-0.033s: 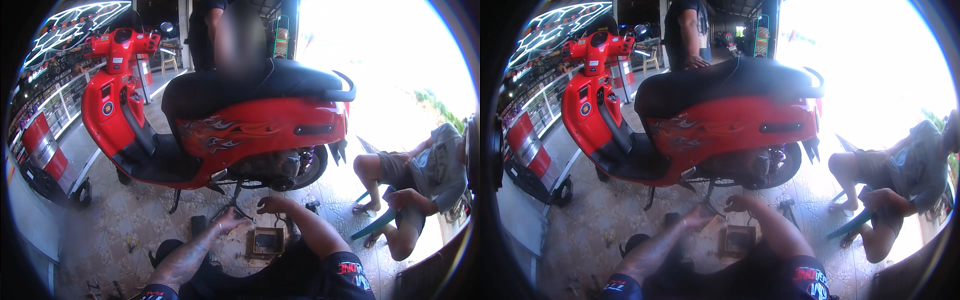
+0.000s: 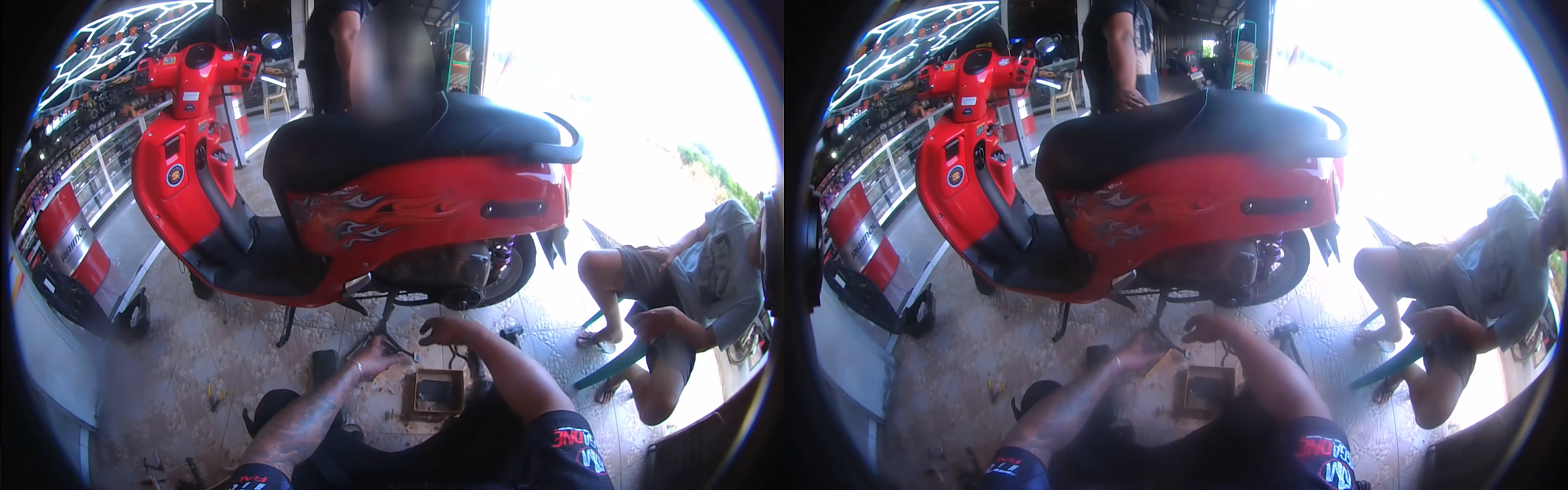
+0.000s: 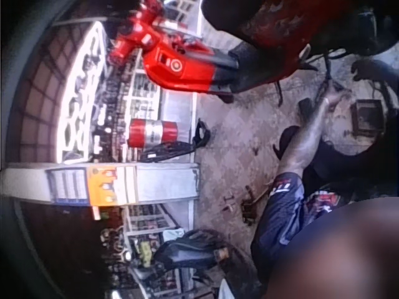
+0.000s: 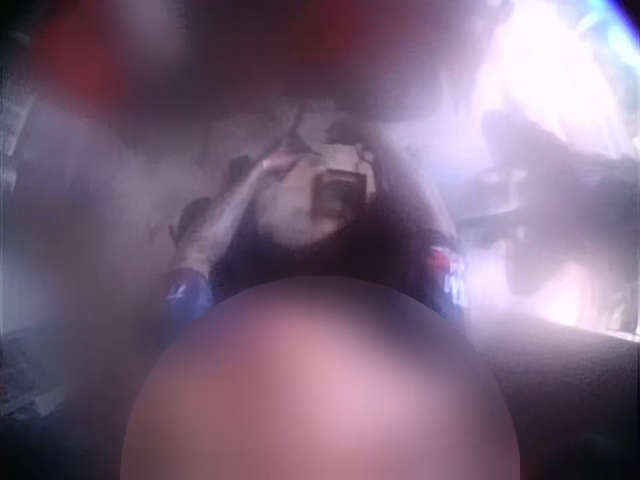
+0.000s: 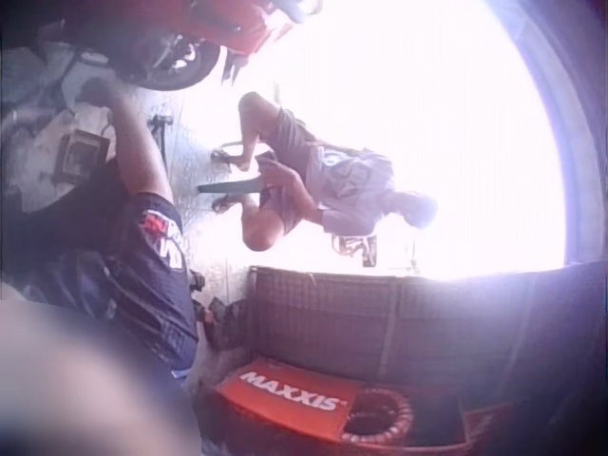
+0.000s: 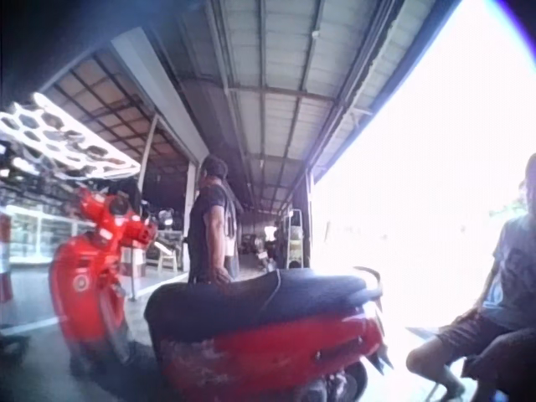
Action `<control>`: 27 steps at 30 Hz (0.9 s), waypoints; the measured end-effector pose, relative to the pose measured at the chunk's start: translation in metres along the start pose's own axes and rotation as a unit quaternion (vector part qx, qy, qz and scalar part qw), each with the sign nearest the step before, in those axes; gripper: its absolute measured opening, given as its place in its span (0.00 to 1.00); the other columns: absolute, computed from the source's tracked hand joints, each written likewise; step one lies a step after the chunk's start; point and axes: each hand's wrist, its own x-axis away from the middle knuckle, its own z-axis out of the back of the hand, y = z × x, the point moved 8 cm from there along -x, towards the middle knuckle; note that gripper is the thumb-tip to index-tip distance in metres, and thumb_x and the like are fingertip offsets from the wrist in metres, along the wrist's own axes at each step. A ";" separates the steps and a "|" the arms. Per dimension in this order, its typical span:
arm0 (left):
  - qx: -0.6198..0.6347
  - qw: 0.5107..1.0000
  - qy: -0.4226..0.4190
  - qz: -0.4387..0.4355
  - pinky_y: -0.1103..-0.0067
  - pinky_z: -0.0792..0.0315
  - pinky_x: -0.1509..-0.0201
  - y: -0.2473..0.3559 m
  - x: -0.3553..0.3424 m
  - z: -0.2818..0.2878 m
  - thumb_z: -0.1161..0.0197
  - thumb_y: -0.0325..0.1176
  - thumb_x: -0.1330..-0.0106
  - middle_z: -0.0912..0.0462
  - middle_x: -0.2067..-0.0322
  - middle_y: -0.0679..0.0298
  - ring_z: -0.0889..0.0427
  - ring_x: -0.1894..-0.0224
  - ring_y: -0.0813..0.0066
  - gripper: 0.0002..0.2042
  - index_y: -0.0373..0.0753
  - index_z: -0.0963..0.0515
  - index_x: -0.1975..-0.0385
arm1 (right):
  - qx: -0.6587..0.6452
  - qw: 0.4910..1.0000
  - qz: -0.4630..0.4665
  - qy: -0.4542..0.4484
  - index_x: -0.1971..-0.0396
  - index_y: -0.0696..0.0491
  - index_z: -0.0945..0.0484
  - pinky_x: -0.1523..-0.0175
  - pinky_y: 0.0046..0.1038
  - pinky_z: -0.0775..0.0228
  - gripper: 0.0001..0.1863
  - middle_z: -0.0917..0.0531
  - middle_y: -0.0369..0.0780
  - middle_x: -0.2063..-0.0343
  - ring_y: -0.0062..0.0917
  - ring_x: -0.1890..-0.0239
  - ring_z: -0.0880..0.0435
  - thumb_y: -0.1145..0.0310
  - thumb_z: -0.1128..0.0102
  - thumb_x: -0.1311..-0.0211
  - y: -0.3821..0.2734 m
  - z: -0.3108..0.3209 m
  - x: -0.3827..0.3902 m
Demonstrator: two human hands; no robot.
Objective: The person removes a rear wheel cover from a red scooter, then uses a cordless impact wrench to loosen and remove bolts from the rear wheel hub area. They handle the wheel cover and bolts by hand and place them aside.
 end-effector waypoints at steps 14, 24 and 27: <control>-0.045 0.998 -0.005 0.050 0.71 0.24 0.44 0.003 -0.009 0.010 0.27 0.52 0.41 0.25 0.42 0.46 0.20 0.46 0.62 0.52 0.32 0.54 0.27 | -0.531 0.795 0.149 0.254 0.42 0.58 0.26 0.46 0.27 0.26 0.24 0.17 0.39 0.56 0.23 0.53 0.19 0.60 0.35 0.33 -0.081 0.152 0.097; -0.008 0.998 -0.013 0.053 0.70 0.26 0.43 0.025 0.008 0.014 0.28 0.53 0.40 0.22 0.48 0.47 0.20 0.49 0.62 0.52 0.31 0.54 0.27 | -0.176 0.974 0.072 0.120 0.43 0.54 0.22 0.45 0.34 0.25 0.26 0.13 0.45 0.54 0.35 0.51 0.14 0.56 0.33 0.38 -0.083 0.068 0.048; -0.020 0.998 -0.016 0.062 0.72 0.26 0.45 0.021 0.004 0.014 0.27 0.52 0.41 0.21 0.50 0.49 0.20 0.50 0.64 0.52 0.29 0.52 0.27 | -0.120 0.988 0.062 0.074 0.41 0.51 0.23 0.44 0.36 0.24 0.28 0.14 0.46 0.51 0.37 0.49 0.15 0.54 0.32 0.38 -0.086 0.059 0.049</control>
